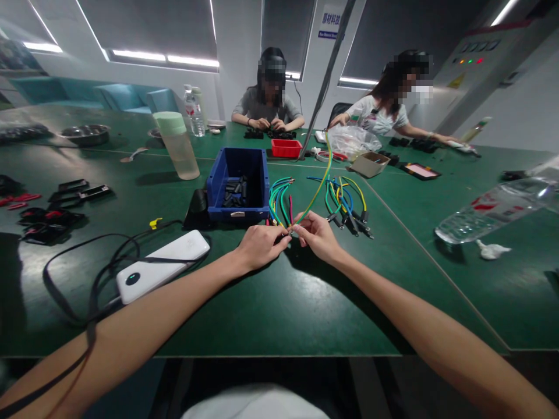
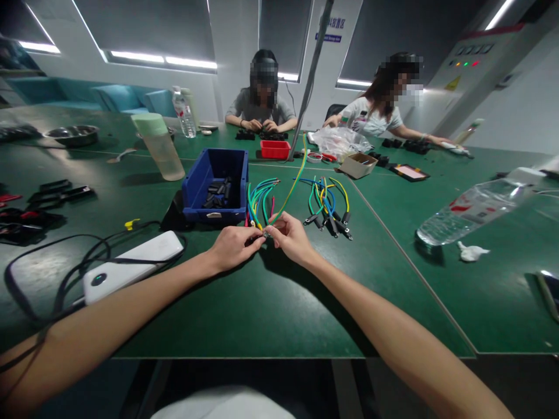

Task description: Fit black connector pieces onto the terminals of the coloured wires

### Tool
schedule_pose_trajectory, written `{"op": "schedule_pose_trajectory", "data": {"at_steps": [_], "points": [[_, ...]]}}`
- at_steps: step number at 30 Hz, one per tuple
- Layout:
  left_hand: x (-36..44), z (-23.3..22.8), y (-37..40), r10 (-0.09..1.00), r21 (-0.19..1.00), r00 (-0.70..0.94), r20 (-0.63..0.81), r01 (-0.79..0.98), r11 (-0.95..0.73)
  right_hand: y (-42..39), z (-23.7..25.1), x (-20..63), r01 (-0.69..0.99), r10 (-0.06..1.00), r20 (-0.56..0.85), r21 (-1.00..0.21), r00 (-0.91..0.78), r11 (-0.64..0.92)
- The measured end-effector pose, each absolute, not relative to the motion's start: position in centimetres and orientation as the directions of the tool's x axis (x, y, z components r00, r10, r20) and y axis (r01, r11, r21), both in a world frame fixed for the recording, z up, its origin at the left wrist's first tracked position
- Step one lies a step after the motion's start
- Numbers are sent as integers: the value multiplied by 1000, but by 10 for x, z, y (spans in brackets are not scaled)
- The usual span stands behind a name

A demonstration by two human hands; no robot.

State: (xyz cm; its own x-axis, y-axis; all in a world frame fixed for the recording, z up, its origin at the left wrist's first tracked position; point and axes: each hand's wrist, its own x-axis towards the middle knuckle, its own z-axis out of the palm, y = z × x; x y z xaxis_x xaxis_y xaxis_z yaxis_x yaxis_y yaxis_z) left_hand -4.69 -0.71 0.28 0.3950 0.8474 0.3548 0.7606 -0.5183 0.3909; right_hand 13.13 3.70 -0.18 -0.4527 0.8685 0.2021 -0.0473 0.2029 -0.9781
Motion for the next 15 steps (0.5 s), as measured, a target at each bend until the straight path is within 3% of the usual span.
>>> {"op": "schedule_pose_trajectory", "data": {"at_steps": [15], "points": [[-47, 0, -6, 839, 359, 415, 351, 768, -530, 40, -5, 132, -52, 865, 178, -983, -470, 174]]}}
